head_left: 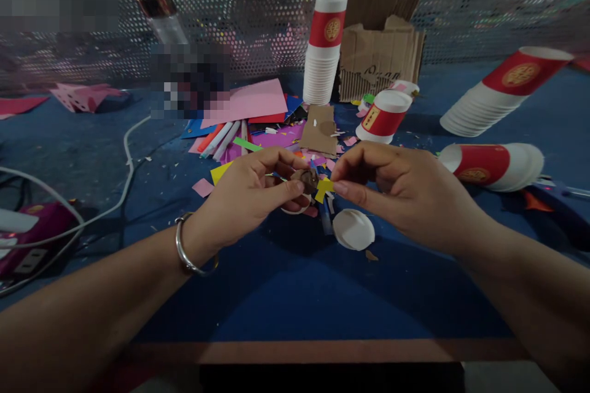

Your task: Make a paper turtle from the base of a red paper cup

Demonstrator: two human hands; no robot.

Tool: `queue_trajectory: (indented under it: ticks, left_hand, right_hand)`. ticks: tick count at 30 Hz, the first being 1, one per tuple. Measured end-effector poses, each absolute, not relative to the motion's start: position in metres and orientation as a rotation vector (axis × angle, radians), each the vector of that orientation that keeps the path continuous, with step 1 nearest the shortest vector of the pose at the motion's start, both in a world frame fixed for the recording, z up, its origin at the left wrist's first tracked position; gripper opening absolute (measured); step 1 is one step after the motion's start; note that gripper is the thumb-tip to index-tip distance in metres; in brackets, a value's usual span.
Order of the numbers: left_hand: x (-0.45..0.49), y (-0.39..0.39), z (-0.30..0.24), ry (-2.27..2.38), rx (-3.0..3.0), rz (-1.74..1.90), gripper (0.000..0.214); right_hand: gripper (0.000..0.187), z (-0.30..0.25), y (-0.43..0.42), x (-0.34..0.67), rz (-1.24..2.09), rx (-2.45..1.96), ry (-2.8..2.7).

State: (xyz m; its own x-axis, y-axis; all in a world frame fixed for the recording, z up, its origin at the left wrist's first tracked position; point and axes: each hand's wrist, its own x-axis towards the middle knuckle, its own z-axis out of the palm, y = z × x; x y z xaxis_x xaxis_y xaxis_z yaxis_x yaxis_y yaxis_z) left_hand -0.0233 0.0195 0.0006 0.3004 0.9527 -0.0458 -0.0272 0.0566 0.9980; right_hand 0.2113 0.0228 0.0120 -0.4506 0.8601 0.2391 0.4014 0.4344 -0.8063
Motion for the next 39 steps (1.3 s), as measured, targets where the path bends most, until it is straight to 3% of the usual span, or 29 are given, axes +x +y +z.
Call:
queue_trajectory:
  ticks: [27,39]
  left_hand:
    - [-0.019,0.01,0.004,1.004,1.47,0.83,0.023]
    - [-0.018,0.009,0.004,1.005,1.502,0.863,0.016]
  right_hand:
    - [0.01,0.01,0.024,0.207,0.947,-1.007,-2.122]
    - [0.02,0.005,0.025,0.207,1.093,-1.022,-2.016]
